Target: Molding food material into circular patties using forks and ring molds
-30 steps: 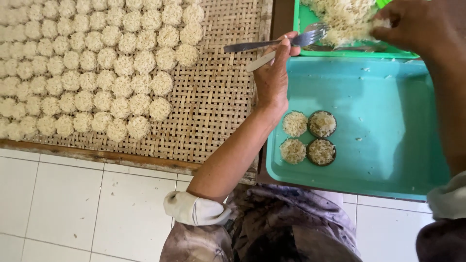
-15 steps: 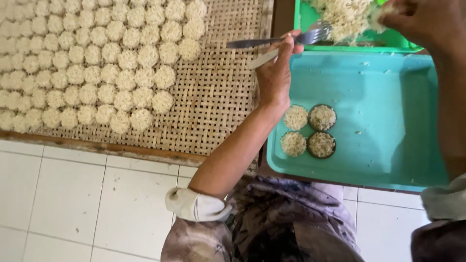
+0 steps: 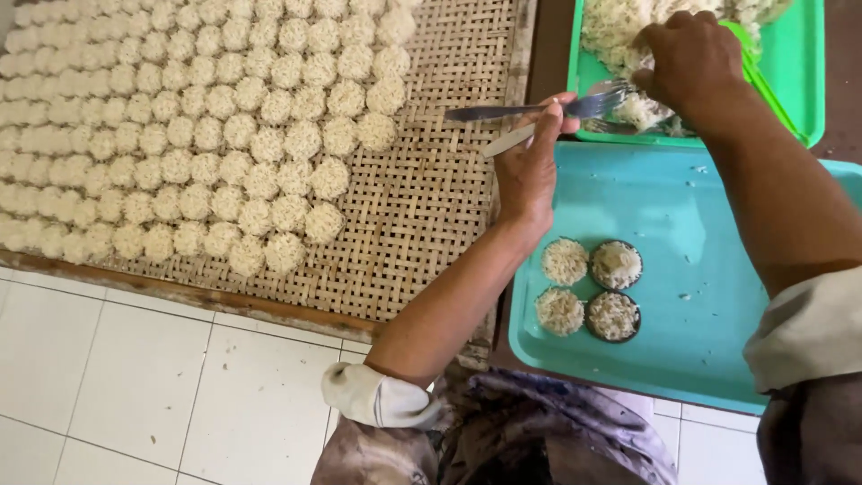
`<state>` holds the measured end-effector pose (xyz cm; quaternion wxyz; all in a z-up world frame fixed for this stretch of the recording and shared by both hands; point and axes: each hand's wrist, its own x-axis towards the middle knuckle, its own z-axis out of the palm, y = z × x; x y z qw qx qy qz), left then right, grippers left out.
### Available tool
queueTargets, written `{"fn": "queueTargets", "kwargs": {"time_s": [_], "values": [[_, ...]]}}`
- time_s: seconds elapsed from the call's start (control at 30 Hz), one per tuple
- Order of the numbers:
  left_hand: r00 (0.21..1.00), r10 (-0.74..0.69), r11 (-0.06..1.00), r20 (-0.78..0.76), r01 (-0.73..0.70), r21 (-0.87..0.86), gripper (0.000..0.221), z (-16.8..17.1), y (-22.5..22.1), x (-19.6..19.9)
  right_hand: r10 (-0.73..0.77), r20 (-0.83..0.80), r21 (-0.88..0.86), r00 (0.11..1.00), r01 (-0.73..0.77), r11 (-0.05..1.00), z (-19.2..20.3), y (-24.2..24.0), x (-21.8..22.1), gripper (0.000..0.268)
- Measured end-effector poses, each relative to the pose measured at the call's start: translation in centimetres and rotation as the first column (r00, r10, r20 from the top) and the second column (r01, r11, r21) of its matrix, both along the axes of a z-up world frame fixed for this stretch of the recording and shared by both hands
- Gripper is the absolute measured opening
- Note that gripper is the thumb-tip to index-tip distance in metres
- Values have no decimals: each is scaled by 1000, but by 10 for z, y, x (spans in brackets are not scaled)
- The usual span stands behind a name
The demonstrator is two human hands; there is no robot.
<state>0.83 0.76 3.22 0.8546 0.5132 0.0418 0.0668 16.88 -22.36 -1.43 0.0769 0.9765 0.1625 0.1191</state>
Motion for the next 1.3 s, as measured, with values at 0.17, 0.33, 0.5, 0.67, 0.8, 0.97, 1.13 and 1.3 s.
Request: {"fn": "queueTargets", "kwargs": {"time_s": [0.17,0.33,0.5,0.67,0.8,0.97,1.13,1.3], "values": [[1000,-20,1000,24,20,-4,35,-17,-6,6,-32,61,-107,998,39,993,0,-19,-7,34],[1000,-25,998,0,25,-50,31,-17,-5,-3,116,-102,402,988,-66,913,29,-50,-32,33],[1000,-14,999,22,15,-29,31,-10,-7,-11,98,-121,590,988,-8,807,6,-97,-34,33],[999,-36,998,33,38,-49,35,-14,-11,-13,105,-142,716,984,29,697,32,-84,-67,31],[997,-39,997,68,44,-70,34,-16,-15,-9,-33,-121,483,992,88,871,42,-88,-76,31],[996,-33,994,88,41,-98,35,-15,-17,-5,104,-204,774,973,95,626,67,-73,-96,34],[999,-36,999,-15,35,-18,41,-6,-1,-28,470,-457,889,755,364,278,37,-110,-93,12],[988,-65,997,141,71,-37,30,-8,19,-49,443,-637,757,631,404,514,67,-47,-198,29]]}}
